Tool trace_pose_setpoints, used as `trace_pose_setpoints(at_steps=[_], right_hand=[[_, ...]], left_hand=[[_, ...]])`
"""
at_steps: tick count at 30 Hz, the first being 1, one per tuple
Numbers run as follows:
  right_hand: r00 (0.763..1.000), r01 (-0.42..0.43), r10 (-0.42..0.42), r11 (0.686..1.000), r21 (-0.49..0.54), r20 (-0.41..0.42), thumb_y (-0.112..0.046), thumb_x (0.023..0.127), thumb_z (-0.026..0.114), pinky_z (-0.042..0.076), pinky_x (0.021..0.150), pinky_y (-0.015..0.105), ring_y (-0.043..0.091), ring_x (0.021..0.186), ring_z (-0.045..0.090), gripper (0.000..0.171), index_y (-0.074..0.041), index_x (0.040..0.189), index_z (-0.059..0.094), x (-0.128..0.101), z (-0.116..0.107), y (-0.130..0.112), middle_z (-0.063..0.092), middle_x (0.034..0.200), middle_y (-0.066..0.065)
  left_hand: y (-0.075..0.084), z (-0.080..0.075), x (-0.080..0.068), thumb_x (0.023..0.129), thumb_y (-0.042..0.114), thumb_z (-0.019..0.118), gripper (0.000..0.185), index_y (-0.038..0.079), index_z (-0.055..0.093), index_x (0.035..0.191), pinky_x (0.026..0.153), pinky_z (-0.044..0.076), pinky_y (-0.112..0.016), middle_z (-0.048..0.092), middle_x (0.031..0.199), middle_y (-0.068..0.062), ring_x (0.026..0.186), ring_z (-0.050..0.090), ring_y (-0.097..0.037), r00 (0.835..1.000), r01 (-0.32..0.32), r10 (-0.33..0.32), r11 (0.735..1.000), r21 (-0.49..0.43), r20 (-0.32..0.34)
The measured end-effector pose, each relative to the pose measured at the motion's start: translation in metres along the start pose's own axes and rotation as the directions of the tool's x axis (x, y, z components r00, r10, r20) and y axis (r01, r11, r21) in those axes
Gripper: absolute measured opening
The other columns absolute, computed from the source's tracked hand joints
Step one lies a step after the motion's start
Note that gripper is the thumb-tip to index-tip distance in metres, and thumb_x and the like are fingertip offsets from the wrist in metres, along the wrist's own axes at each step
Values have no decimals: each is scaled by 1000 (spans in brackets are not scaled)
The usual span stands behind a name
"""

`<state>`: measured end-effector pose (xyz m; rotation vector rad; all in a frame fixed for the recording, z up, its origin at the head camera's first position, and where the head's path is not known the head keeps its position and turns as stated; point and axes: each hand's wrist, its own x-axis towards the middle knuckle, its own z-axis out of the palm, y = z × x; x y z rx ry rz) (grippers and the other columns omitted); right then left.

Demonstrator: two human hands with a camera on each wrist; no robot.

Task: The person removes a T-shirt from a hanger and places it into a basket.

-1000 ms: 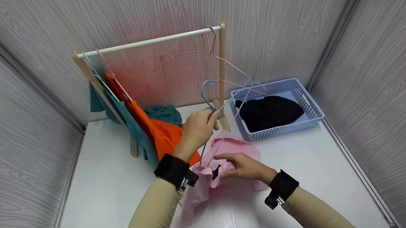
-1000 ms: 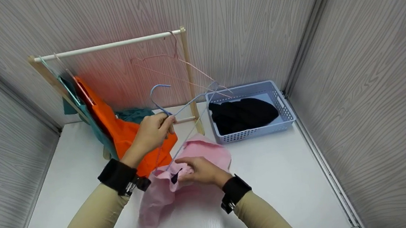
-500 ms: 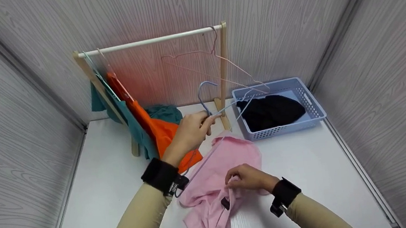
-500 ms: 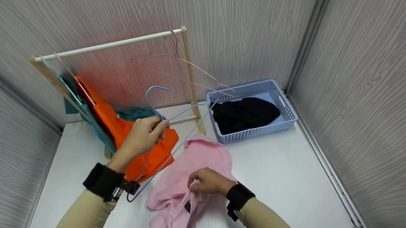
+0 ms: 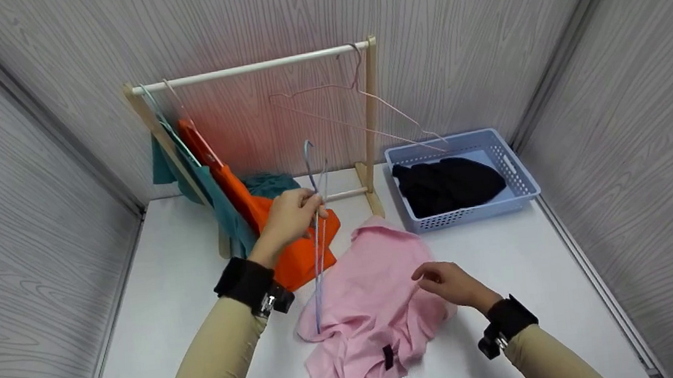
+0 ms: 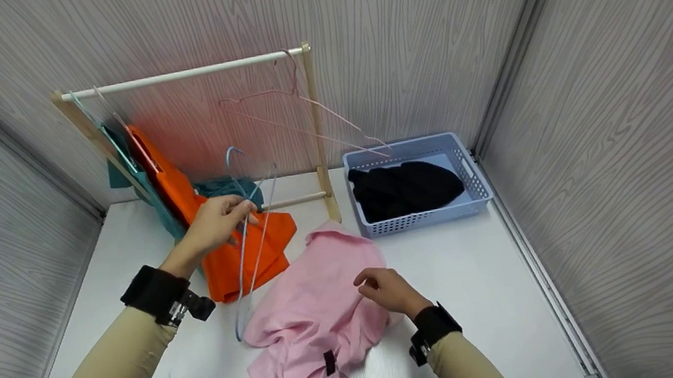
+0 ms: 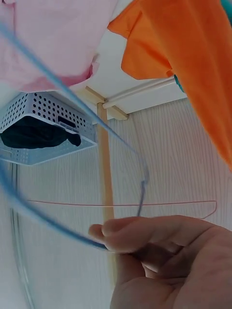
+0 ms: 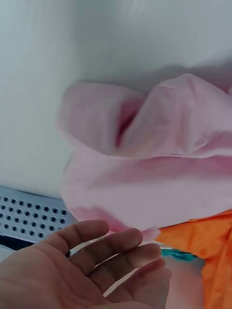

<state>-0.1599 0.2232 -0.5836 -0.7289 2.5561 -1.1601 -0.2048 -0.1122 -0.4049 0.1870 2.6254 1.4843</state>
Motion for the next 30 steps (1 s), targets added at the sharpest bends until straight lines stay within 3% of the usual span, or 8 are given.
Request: trace_pose_setpoints(at_steps=[4,7,14,18,22,26,30], right_hand=[[999,-35,35,999,22,-18,-11,94,58,47,73,22,5,78,55,20,-2,109,67,-14,-3,13,68,93,8],[998,-61,62,998,32,-30,-10,93,59,47,72,21,4,78,54,20,-1,109,67,-21,-3,18,69,98,15],[993,-117,119,991,66,-28,-13,95,59,48,72,21,5,81,55,16,-10,108,68,-37,3,20,68,102,17],[991,-126,130,987,102,-37,-15,96,59,48,73,21,7,83,58,15,-10,108,67,-45,6,18,68,102,17],[991,-125,131,983,133,-40,-16,97,59,48,73,21,8,84,60,19,-5,109,66,-52,11,14,68,102,20],[990,-136,141,981,141,-24,-16,97,59,47,72,20,6,82,59,22,-1,111,65,-58,20,11,68,99,19],[989,-143,145,976,165,-1,-15,97,57,47,72,20,4,82,60,23,1,111,65,-62,29,8,69,96,20]], left_hand=[[11,-4,15,104,28,47,29,7,67,105,51,51,-22,73,90,-10,62,62,-19,995,42,-51,993,-108,-85],[24,-8,29,103,30,48,30,8,68,106,49,50,-20,74,91,-8,56,60,-12,987,47,-77,978,-203,-142],[61,-17,60,103,27,49,30,4,68,108,47,49,-18,72,88,-6,50,55,-7,969,8,-111,908,-419,-222],[79,-21,74,102,25,49,30,2,67,106,45,47,-16,73,90,-11,49,56,-5,961,-11,-120,885,-465,-251],[87,-24,84,102,25,49,29,3,67,105,46,47,-15,73,86,-12,50,58,-4,949,-21,-124,891,-454,-288],[82,-23,89,102,26,49,30,4,68,106,48,49,-15,68,74,-3,51,58,-4,942,4,-140,913,-409,-304],[70,-18,92,103,26,48,32,3,69,108,48,49,-16,62,68,0,49,54,-3,943,60,-189,906,-420,-274]])
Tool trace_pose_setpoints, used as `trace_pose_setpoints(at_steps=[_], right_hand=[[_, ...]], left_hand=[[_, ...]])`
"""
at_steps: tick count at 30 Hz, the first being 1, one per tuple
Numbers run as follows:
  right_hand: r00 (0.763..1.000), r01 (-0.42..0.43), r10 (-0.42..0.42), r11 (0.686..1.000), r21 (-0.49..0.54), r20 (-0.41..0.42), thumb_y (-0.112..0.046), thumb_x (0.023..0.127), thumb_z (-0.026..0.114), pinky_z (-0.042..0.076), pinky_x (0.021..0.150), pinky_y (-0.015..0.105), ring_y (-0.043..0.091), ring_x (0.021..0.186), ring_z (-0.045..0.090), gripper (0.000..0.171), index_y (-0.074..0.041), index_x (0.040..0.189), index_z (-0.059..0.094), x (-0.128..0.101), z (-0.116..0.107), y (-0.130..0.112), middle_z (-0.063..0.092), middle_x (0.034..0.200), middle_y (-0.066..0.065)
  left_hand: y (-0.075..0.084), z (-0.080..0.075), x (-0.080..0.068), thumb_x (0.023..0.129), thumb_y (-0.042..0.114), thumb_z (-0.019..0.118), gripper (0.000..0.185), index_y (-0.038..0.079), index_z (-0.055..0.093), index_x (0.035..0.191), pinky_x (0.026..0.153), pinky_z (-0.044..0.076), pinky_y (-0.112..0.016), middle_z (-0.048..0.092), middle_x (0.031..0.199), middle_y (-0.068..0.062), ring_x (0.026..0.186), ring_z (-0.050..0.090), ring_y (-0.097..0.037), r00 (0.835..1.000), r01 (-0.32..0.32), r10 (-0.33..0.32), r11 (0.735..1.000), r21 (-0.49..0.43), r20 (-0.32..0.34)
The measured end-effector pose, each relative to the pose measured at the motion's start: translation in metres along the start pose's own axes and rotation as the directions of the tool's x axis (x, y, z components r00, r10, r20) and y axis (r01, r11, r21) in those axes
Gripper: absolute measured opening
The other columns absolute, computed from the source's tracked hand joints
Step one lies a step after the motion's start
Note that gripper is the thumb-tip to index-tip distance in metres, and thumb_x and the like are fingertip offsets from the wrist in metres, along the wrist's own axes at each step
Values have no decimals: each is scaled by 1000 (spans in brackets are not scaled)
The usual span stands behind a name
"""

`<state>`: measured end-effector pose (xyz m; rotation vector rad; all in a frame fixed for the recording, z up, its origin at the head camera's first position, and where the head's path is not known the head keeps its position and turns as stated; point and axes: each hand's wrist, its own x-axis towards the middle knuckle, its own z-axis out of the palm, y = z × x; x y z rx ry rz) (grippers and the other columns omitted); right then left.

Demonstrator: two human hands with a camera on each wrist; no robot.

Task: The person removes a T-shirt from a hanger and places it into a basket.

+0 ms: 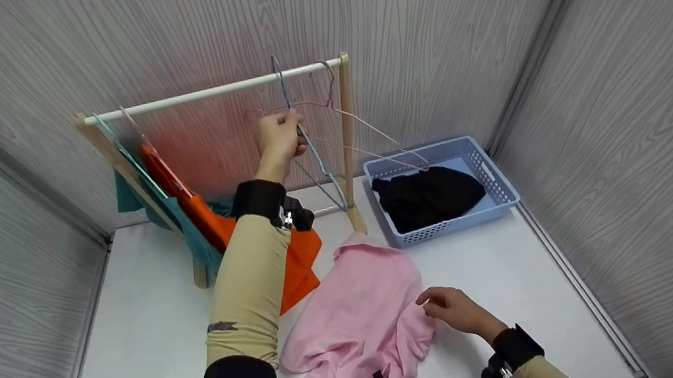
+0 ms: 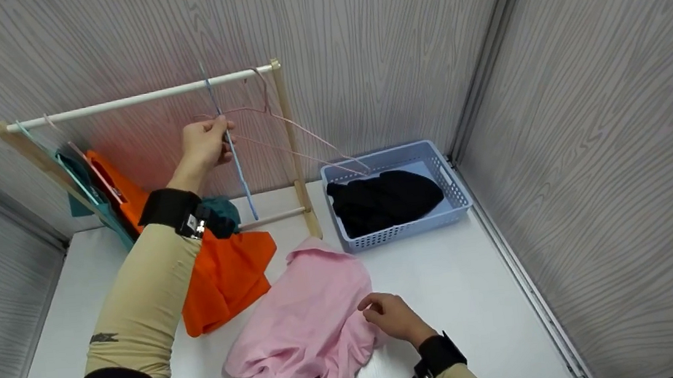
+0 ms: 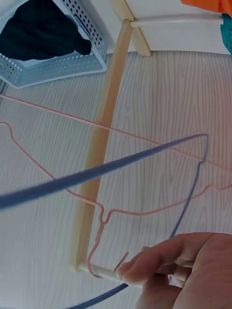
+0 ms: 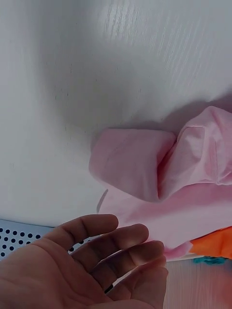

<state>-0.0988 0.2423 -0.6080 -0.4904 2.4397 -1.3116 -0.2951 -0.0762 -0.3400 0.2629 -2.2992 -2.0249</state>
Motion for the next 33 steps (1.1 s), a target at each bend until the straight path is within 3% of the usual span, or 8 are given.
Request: trace_pose_setpoints(at_steps=[7,13,19,23,26,29,31,33], right_hand=[[1000,-4,4,1000,-28,3,-9,93,57,44,69,19,1,75,52,20,1,108,66,4,10,1,66,89,9],[1000,-19,20,999,-31,23,-8,93,56,45,64,20,2,70,52,21,0,109,66,13,15,-5,63,83,4],[991,-33,4,977,-209,-137,-13,91,62,49,69,32,17,78,59,22,-2,110,64,29,33,-19,64,95,14],[977,-163,104,924,-346,-184,-36,85,70,51,80,54,42,103,58,57,-8,132,54,41,60,-38,51,127,27],[978,-203,208,889,-410,-34,-57,78,72,45,90,67,58,126,42,89,-18,150,35,48,82,-55,27,152,31],[958,-175,259,867,-466,122,-65,69,76,44,93,67,63,136,25,108,-30,155,21,52,107,-67,6,161,28],[950,-143,273,814,-563,153,-68,60,80,51,84,60,61,138,22,116,-38,154,20,52,123,-72,2,163,21],[948,-108,285,706,-700,142,-70,53,82,54,71,51,54,141,24,119,-47,152,20,52,136,-72,4,165,14]], left_hand=[[-23,7,0,105,22,41,32,3,63,118,44,46,-17,59,75,-2,50,54,-7,993,68,-65,997,-24,102],[-47,-4,-10,105,23,40,32,4,66,109,44,46,-19,59,71,-1,46,52,-7,990,-10,-10,990,142,139],[-87,-26,-36,105,26,39,33,10,68,107,48,45,-21,62,70,-4,47,53,-9,984,-166,118,887,431,135],[-117,-35,-70,105,26,42,32,10,70,104,55,44,-25,63,68,-2,54,55,-13,976,-209,142,818,536,163],[-139,-36,-96,104,26,45,29,11,70,98,60,44,-28,61,64,0,57,54,-14,967,-239,142,794,559,212],[-159,-36,-117,102,26,49,26,12,70,95,66,48,-32,59,61,3,59,55,-14,954,-282,158,765,578,256],[-169,-37,-127,102,26,51,25,12,70,94,72,50,-35,59,60,5,63,58,-15,942,-319,175,731,604,286],[-178,-38,-136,101,25,51,24,13,71,95,75,51,-37,58,60,6,65,59,-15,933,-342,178,706,620,312]])
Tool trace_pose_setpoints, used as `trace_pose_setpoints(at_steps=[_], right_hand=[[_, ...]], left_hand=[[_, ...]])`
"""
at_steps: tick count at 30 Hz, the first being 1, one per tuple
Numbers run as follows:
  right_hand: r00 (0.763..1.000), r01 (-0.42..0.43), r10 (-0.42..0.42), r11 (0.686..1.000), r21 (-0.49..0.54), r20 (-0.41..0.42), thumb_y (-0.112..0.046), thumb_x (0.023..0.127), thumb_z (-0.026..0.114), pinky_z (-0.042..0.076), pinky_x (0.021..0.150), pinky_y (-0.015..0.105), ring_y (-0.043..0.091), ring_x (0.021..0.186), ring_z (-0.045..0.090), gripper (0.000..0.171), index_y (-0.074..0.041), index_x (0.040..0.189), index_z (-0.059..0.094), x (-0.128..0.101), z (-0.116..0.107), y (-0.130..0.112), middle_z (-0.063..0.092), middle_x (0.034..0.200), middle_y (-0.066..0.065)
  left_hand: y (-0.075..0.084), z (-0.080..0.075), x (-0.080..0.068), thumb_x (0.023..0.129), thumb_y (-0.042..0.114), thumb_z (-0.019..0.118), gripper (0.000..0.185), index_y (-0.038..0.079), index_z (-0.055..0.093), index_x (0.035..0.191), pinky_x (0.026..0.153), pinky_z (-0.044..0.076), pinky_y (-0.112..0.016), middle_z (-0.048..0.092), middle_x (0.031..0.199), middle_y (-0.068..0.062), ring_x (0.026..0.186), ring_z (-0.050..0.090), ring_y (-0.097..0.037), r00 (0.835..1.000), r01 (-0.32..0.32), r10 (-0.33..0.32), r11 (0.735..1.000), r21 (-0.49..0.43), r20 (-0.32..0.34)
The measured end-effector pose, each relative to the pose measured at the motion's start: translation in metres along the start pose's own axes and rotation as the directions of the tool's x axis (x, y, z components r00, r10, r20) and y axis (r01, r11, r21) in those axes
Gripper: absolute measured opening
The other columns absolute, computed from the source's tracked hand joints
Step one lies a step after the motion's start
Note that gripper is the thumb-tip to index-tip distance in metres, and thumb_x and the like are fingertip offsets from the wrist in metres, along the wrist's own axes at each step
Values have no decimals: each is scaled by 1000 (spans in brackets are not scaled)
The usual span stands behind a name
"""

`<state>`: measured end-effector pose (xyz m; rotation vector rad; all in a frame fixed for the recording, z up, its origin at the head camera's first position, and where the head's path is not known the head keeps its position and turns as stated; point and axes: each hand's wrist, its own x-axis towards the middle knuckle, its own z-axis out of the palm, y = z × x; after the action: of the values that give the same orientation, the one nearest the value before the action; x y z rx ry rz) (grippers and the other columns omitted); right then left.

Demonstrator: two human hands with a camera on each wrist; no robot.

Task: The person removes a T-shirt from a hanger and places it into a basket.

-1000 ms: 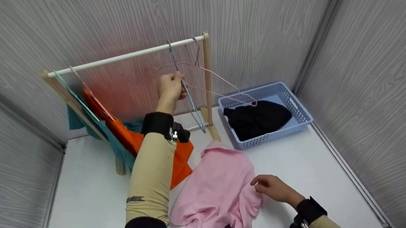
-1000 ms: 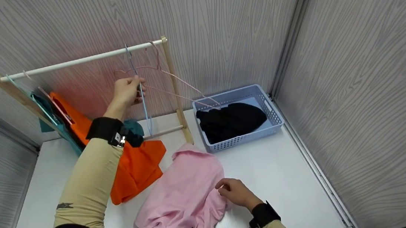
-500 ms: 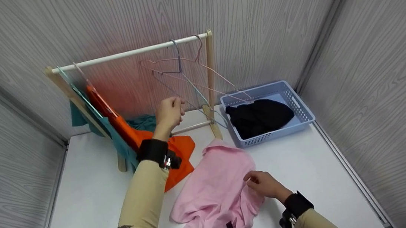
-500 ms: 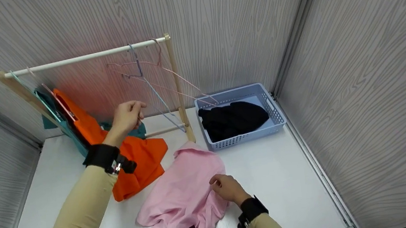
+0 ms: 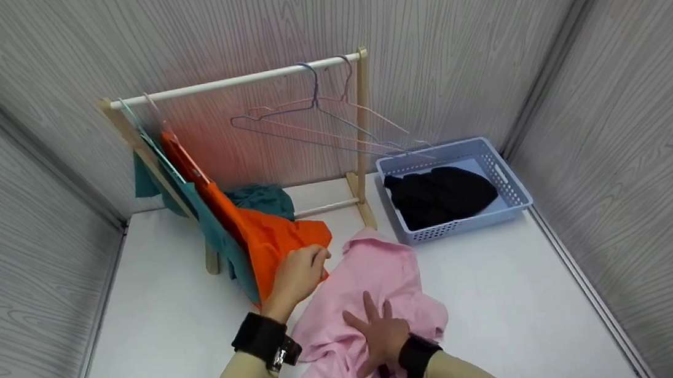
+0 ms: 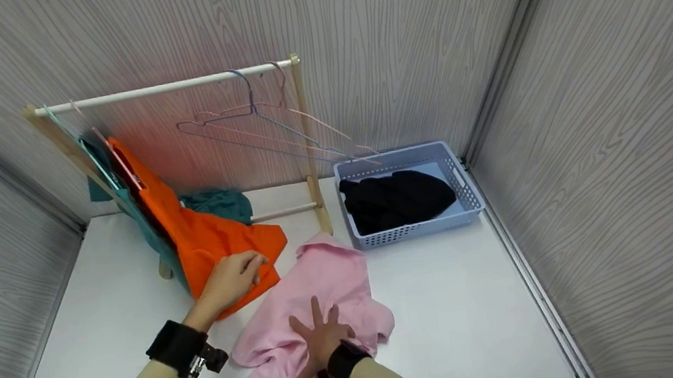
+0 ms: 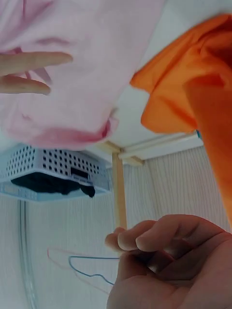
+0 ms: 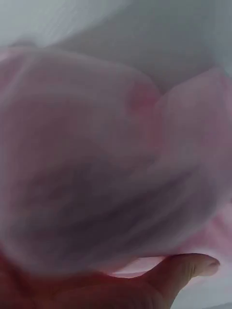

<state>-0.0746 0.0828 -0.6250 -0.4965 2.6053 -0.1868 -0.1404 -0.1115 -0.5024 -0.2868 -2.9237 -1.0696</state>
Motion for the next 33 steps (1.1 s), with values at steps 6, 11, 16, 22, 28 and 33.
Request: trace_pose_setpoints(at_steps=[6,11,16,22,28,33], right_hand=[[991,16,-34,990,-142,-129,-55,49,92,52,56,44,45,132,40,100,-40,137,46,3,16,4,22,160,16],[968,130,-130,991,-15,-216,-27,68,86,52,57,41,42,111,48,50,-19,111,63,6,19,27,37,148,23],[931,239,-212,969,58,-298,-11,85,65,52,67,42,33,86,60,15,-11,100,66,5,15,53,59,115,14],[920,302,-226,930,210,-321,3,88,55,52,76,43,27,83,64,33,-10,119,55,-6,-4,81,67,96,12],[890,375,-225,857,355,-397,4,86,60,50,94,44,26,100,66,53,-16,135,54,-5,-37,108,68,119,10],[894,273,13,777,567,-449,2,85,57,53,83,33,20,92,66,26,-5,105,71,0,-77,132,71,103,11]], left_hand=[[-9,4,-21,101,24,51,23,17,69,89,65,46,-31,56,58,8,58,53,-10,999,14,-14,1000,1,48],[-14,3,-31,102,24,51,23,18,70,89,59,43,-29,57,59,8,53,51,-9,998,31,-30,999,-28,55],[-15,3,-35,102,24,51,22,17,69,90,57,42,-28,57,59,7,51,51,-9,997,46,-43,998,-36,71],[-12,1,-39,102,25,50,21,17,68,94,54,43,-27,60,62,4,49,53,-8,993,36,-30,998,-52,112],[-12,1,-42,102,26,51,19,17,68,104,54,45,-27,64,67,-1,51,54,-10,986,64,-51,995,-82,157],[-13,1,-44,102,27,50,20,17,67,106,54,46,-28,65,70,-5,52,55,-11,983,90,-71,990,-107,169]])
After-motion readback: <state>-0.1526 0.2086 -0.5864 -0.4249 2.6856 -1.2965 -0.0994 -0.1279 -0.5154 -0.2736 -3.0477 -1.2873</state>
